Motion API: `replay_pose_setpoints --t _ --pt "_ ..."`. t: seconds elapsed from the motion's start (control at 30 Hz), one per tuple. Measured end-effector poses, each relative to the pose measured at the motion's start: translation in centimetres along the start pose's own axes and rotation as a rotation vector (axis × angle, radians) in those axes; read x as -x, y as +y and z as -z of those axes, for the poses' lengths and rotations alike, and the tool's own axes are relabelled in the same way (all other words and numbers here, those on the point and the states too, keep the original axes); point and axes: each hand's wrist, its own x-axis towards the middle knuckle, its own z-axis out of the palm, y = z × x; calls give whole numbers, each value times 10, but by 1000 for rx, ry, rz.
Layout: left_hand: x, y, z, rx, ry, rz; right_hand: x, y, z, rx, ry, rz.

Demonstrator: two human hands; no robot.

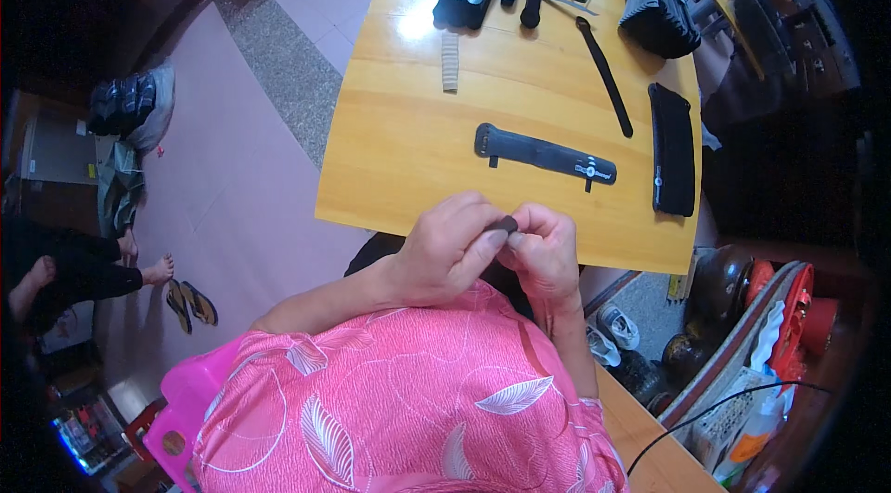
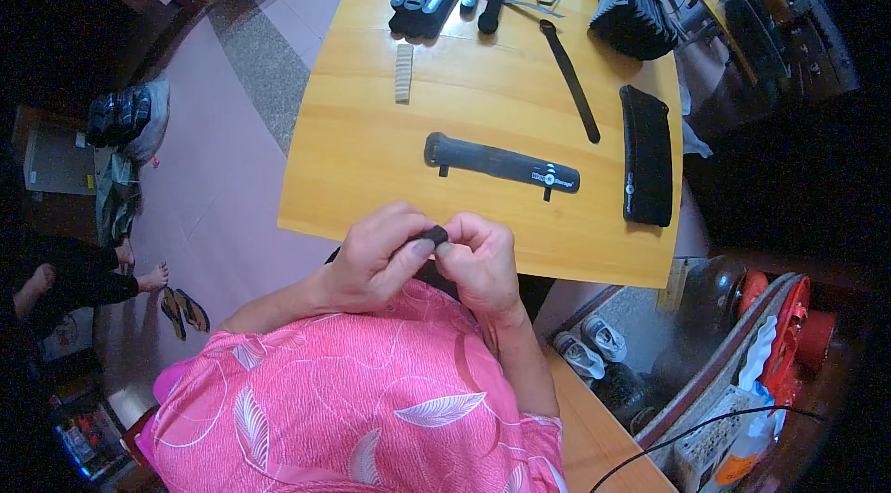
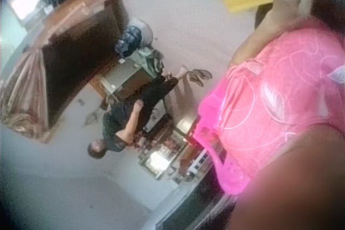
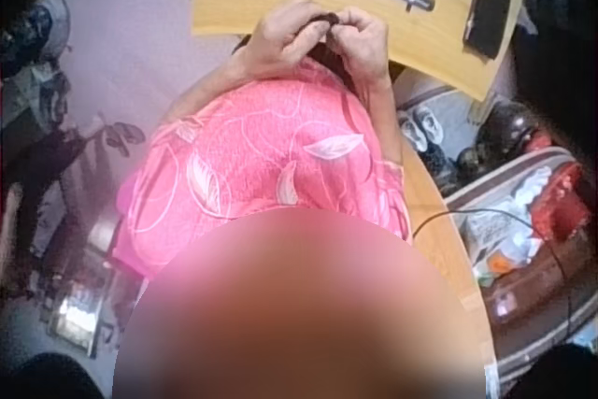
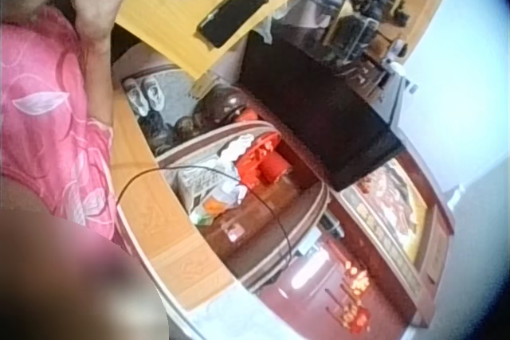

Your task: Assembling and inspecting black straps and plastic components for soft goods at a workshop table.

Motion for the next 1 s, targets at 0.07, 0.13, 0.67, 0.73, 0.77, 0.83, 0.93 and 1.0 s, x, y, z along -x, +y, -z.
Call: replay_pose_setpoints --t 0.07,0.13,0.67,0.73,0.77,0.83,0.93,1.0 --pt "1 -1 -2 105 -11 169 -1 0 -1 -82 -13 -5" --pt "2 -3 -4 206 -22 336 -2 -1 -4 -71 6 6" --pt "-16 -12 15 242 327 533 -11 5 -22 384 131 168" --pt "-39 -33 57 405 634 576 10 -12 -23 538 162 219" --pt "-52 -48 92 511 863 634 23 -23 -21 693 183 267" --pt "-30 -118 196 858 1007 485 56 -44 2 559 436 464" --pt "12 -147 284 806 1199 417 86 -80 49 131 414 789" --pt "-2 -125 260 797 1199 420 78 -92 57 90 398 794"
